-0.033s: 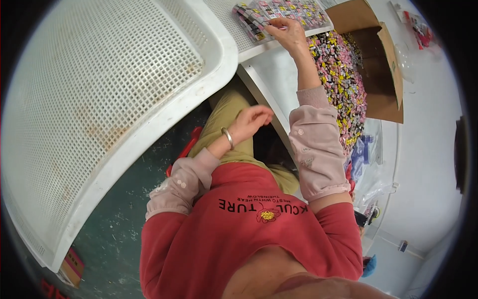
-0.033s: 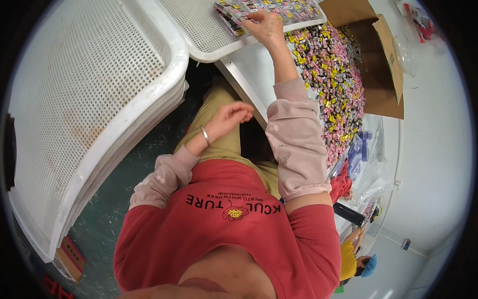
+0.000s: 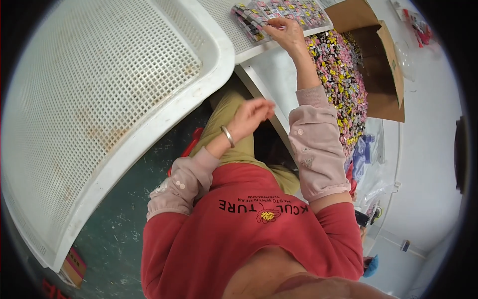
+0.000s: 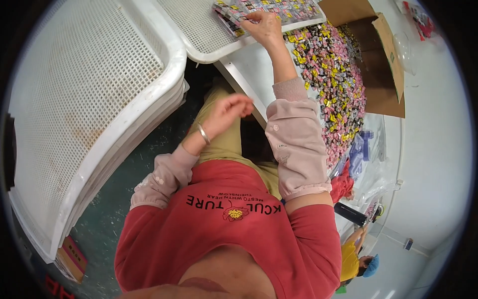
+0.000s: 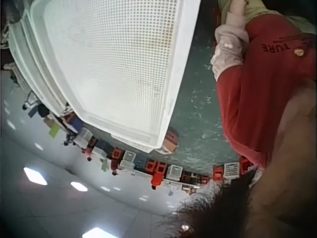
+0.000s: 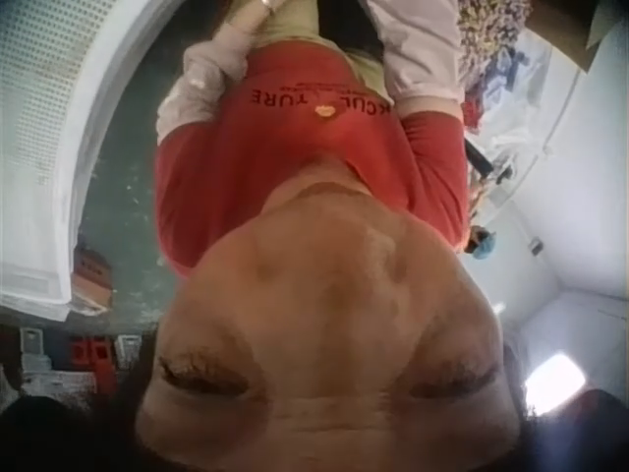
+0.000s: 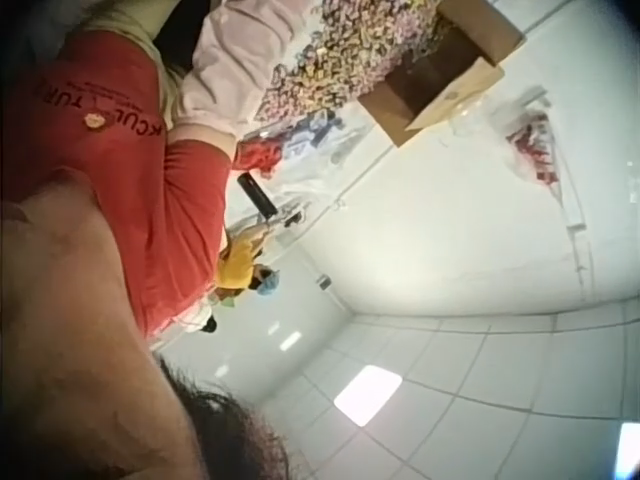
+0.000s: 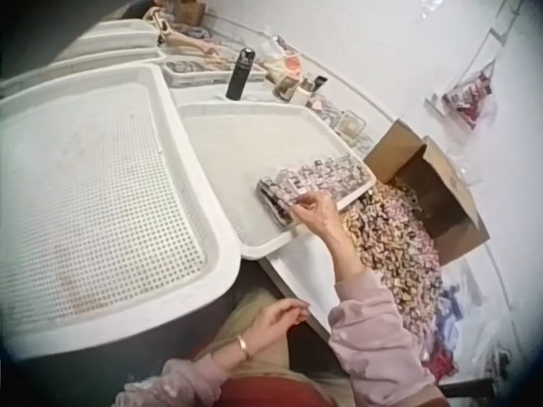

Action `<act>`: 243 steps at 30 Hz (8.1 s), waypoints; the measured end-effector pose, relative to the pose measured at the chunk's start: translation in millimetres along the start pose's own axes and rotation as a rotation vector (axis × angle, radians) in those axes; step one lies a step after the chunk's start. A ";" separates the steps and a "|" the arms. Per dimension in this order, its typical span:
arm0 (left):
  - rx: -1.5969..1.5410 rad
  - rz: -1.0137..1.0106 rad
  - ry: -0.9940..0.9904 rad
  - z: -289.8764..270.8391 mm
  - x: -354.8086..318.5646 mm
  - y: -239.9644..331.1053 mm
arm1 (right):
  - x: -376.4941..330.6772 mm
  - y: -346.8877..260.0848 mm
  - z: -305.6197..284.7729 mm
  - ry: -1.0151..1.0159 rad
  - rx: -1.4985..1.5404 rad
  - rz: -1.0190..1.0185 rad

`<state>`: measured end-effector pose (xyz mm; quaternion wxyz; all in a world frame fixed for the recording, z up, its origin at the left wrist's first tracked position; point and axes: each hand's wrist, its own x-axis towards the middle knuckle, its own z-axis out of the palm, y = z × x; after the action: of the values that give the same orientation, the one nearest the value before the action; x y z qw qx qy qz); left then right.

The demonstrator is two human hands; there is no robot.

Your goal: Manually sorting and packaging small colorful toy pieces into plastic bags at a factory workstation.

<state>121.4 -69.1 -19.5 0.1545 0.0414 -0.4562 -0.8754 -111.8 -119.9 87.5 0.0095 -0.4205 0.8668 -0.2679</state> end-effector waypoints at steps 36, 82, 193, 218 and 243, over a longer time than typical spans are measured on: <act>-0.160 0.008 0.491 -48.7 148.2 101.2 | -0.5 -13.4 5.9 -0.137 -0.007 -0.160; 0.096 0.037 0.467 93.8 156.4 79.0 | -77.7 41.2 -54.7 -0.076 1.315 0.414; 1.844 0.503 0.107 -61.9 90.7 84.8 | -389.0 134.7 -70.2 0.507 1.166 0.537; 1.664 0.670 0.265 21.8 104.4 70.0 | -501.5 346.3 -229.9 0.341 -0.019 0.994; 0.800 0.459 0.047 101.1 168.2 45.9 | -398.4 242.5 -208.5 0.792 -0.315 0.485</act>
<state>-49.1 -66.2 87.9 0.3264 0.0158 -0.7519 -0.5726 -80.3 389.6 68.3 -0.3226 -0.0688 0.9067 -0.2631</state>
